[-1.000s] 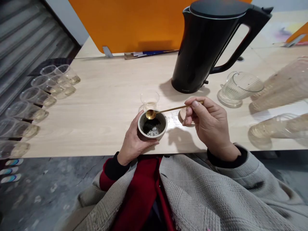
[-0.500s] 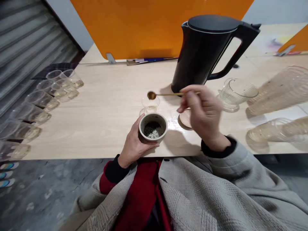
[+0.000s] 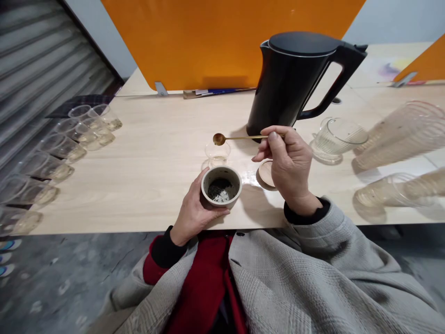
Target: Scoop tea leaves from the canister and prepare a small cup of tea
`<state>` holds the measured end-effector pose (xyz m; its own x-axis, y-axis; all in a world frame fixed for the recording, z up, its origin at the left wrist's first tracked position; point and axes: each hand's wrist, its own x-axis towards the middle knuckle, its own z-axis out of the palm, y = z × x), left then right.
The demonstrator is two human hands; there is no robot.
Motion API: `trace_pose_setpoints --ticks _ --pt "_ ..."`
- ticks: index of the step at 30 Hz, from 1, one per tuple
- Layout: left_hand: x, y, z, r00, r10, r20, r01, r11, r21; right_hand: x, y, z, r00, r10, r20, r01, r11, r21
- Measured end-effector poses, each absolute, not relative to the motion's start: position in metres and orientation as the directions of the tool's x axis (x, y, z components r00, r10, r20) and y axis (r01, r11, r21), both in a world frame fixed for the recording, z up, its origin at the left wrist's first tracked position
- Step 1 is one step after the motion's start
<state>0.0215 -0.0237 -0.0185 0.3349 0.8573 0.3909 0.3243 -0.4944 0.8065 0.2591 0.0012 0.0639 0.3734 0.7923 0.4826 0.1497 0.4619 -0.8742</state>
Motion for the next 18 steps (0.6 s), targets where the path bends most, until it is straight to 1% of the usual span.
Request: trace_pose_setpoints --ticks 2,6,7,8,10,13,16,18 --pt "0.021 -0.024 -0.018 0.337 0.858 0.387 0.323 -0.491 0.809 0.259 0.003 0.059 0.357 0.799 0.485 0.149 0.464 -0.873" --pt "0.021 -0.024 -0.017 0.334 0.866 0.373 0.339 -0.479 0.809 0.255 0.004 0.055 0.109 0.827 0.551 0.373 0.480 -0.794" --pt "0.021 -0.024 -0.016 0.333 0.866 0.372 0.342 -0.479 0.809 0.254 0.003 0.055 0.095 0.827 0.555 0.388 0.482 -0.785" --pt "0.021 -0.024 -0.016 0.334 0.866 0.372 0.342 -0.479 0.809 0.253 0.003 0.057 0.116 0.822 0.557 0.378 0.482 -0.790" --pt "0.021 -0.024 -0.016 0.338 0.865 0.371 0.337 -0.480 0.810 0.253 0.002 0.059 0.197 0.824 0.532 0.313 0.461 -0.830" --pt "0.021 -0.023 -0.016 0.336 0.865 0.372 0.330 -0.478 0.814 0.259 0.002 0.059 0.321 0.837 0.442 0.170 0.408 -0.897" --pt "0.021 -0.024 -0.017 0.335 0.868 0.367 0.324 -0.472 0.820 0.271 0.003 0.056 0.408 0.855 0.321 -0.068 0.379 -0.923" --pt "0.020 -0.024 -0.018 0.333 0.873 0.356 0.321 -0.460 0.828 0.280 0.002 0.055 0.431 0.881 0.196 -0.245 0.324 -0.914"
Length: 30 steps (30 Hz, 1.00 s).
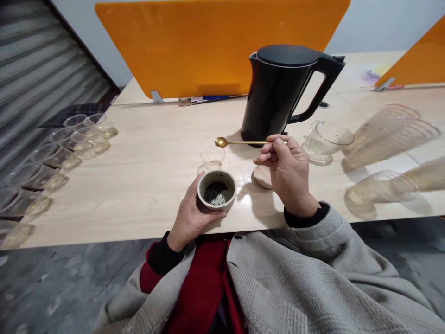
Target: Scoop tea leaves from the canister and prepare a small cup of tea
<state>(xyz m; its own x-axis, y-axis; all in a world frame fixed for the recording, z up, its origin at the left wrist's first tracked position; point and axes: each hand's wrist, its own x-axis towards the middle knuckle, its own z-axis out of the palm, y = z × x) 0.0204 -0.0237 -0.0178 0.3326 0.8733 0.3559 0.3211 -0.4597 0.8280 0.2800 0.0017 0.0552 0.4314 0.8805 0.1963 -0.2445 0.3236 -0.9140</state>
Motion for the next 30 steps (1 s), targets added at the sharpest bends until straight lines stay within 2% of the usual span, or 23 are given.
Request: trace_pose_setpoints --ticks 4,7,10,13,15,18,20,22,24,26,28,30 --pt "0.020 -0.024 -0.018 0.316 0.891 0.327 0.319 -0.424 0.848 0.294 -0.006 0.059 0.497 0.862 -0.094 -0.514 0.206 -0.833" --pt "0.021 -0.024 -0.017 0.314 0.898 0.309 0.306 -0.403 0.863 0.305 -0.015 0.064 0.548 0.799 -0.247 -0.626 0.196 -0.754" --pt "0.021 -0.024 -0.014 0.315 0.902 0.294 0.303 -0.389 0.870 0.319 -0.024 0.068 0.582 0.757 -0.297 -0.654 0.219 -0.724" --pt "0.022 -0.024 -0.013 0.319 0.905 0.282 0.306 -0.379 0.873 0.337 -0.033 0.072 0.670 0.704 -0.236 -0.587 0.306 -0.750" --pt "0.022 -0.023 -0.013 0.312 0.907 0.283 0.306 -0.377 0.874 0.349 -0.039 0.076 0.743 0.663 -0.096 -0.467 0.410 -0.783" --pt "0.022 -0.023 -0.016 0.293 0.912 0.287 0.311 -0.375 0.873 0.366 -0.048 0.081 0.825 0.535 0.183 -0.145 0.512 -0.846" --pt "0.022 -0.022 -0.018 0.285 0.913 0.293 0.315 -0.378 0.871 0.379 -0.052 0.081 0.845 0.403 0.351 0.136 0.473 -0.871" --pt "0.022 -0.022 -0.020 0.285 0.911 0.298 0.316 -0.383 0.868 0.392 -0.055 0.077 0.791 0.315 0.525 0.424 0.335 -0.841" --pt "0.022 -0.022 -0.020 0.288 0.911 0.295 0.316 -0.382 0.868 0.404 -0.056 0.070 0.644 0.341 0.685 0.689 0.130 -0.713" --pt "0.021 -0.022 -0.021 0.291 0.912 0.290 0.313 -0.377 0.872 0.415 -0.054 0.063 0.493 0.453 0.743 0.851 -0.075 -0.519" --pt "0.021 -0.022 -0.021 0.296 0.910 0.291 0.306 -0.379 0.873 0.423 -0.049 0.058 0.425 0.576 0.698 0.904 -0.236 -0.356" --pt "0.022 -0.022 -0.020 0.301 0.907 0.296 0.301 -0.385 0.872 0.428 -0.043 0.054 0.424 0.662 0.618 0.905 -0.333 -0.264"
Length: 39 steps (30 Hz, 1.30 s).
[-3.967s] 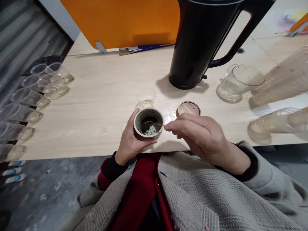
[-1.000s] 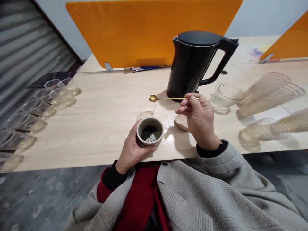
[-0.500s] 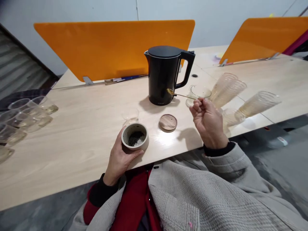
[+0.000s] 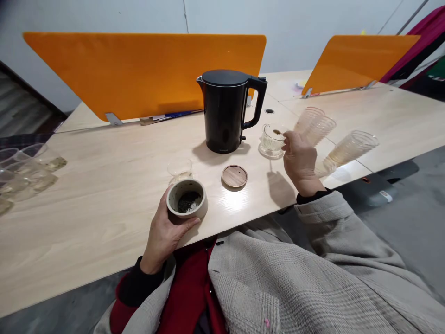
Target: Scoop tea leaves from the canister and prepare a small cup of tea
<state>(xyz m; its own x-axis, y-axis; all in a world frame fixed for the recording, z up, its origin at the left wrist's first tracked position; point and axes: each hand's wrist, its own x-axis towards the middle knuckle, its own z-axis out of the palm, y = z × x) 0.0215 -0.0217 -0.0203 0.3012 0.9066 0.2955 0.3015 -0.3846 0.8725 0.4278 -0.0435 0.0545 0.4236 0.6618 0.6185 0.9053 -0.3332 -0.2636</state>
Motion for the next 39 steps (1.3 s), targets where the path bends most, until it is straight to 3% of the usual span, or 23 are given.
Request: trace_pose_setpoints --ticks 9,16,23,27,29,32,34,36,39 --pt "0.021 -0.022 -0.018 0.303 0.904 0.301 0.316 -0.394 0.863 0.435 -0.025 0.052 0.400 0.780 0.481 0.916 -0.359 -0.178" --pt "0.021 -0.023 -0.017 0.305 0.904 0.301 0.337 -0.398 0.853 0.436 -0.020 0.059 0.402 0.777 0.485 0.914 -0.309 -0.262" --pt "0.021 -0.023 -0.016 0.305 0.901 0.308 0.326 -0.403 0.855 0.436 -0.023 0.057 0.413 0.743 0.526 0.907 -0.279 -0.316" --pt "0.022 -0.024 -0.015 0.302 0.904 0.302 0.323 -0.395 0.860 0.421 -0.042 0.052 0.380 0.654 0.654 0.925 -0.266 -0.271" --pt "0.022 -0.024 -0.015 0.311 0.902 0.298 0.323 -0.396 0.860 0.400 -0.051 0.043 0.342 0.642 0.686 0.938 -0.187 -0.292" --pt "0.021 -0.023 -0.015 0.307 0.904 0.297 0.324 -0.393 0.860 0.362 -0.054 0.024 0.181 0.824 0.538 0.939 0.018 -0.343" --pt "0.022 -0.023 -0.015 0.300 0.908 0.292 0.330 -0.386 0.862 0.342 -0.048 0.011 0.010 0.914 0.406 0.950 0.118 -0.290" --pt "0.022 -0.023 -0.015 0.299 0.908 0.293 0.328 -0.386 0.862 0.330 -0.039 0.002 -0.103 0.947 0.305 0.955 0.180 -0.237" --pt "0.023 -0.024 -0.015 0.304 0.901 0.308 0.315 -0.400 0.860 0.326 -0.028 -0.007 -0.143 0.951 0.273 0.954 0.205 -0.217"
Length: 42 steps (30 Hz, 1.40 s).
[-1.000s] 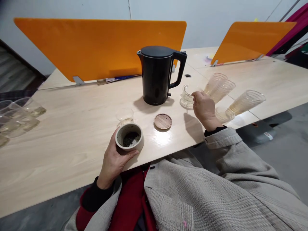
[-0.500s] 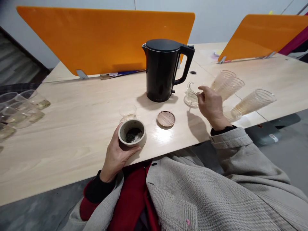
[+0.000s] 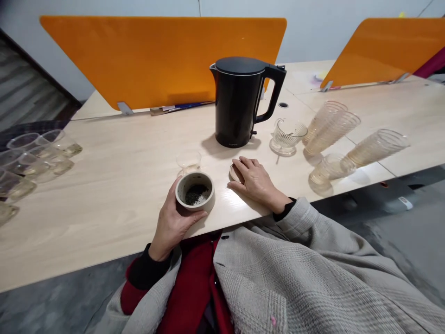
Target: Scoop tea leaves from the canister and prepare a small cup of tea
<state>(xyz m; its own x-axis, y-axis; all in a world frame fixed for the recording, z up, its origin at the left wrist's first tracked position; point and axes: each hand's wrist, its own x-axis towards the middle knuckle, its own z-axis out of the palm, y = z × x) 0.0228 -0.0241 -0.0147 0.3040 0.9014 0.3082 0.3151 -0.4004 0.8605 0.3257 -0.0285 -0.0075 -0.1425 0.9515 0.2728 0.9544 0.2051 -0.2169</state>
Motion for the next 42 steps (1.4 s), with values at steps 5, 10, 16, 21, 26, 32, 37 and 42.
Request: trace_pose_setpoints --ticks 5,10,16,21,26,32,37,42 --pt "0.024 -0.025 -0.013 0.317 0.889 0.332 0.316 -0.429 0.846 0.319 -0.033 0.000 -0.086 0.917 0.389 0.919 0.224 -0.325" --pt "0.024 -0.026 -0.010 0.333 0.873 0.357 0.324 -0.461 0.826 0.278 -0.046 0.040 -0.247 0.825 0.509 0.791 0.474 -0.386" --pt "0.025 -0.027 -0.010 0.348 0.867 0.357 0.342 -0.472 0.812 0.231 -0.037 0.070 -0.468 0.782 0.411 0.761 0.593 -0.263" --pt "0.023 -0.025 -0.019 0.363 0.851 0.381 0.364 -0.505 0.783 0.216 -0.031 0.070 -0.534 0.774 0.340 0.788 0.601 -0.132" --pt "0.023 -0.025 -0.021 0.382 0.839 0.387 0.366 -0.522 0.771 0.210 -0.034 0.062 -0.552 0.773 0.313 0.785 0.608 -0.118" --pt "0.025 -0.026 -0.021 0.368 0.857 0.360 0.361 -0.489 0.794 0.208 -0.034 0.060 -0.538 0.787 0.303 0.789 0.596 -0.146" --pt "0.021 -0.030 -0.018 0.392 0.851 0.350 0.339 -0.487 0.805 0.221 -0.039 0.055 -0.505 0.777 0.376 0.751 0.610 -0.251" --pt "0.010 -0.031 -0.015 0.427 0.850 0.308 0.287 -0.451 0.845 0.256 -0.033 0.062 -0.385 0.778 0.497 0.774 0.565 -0.286"
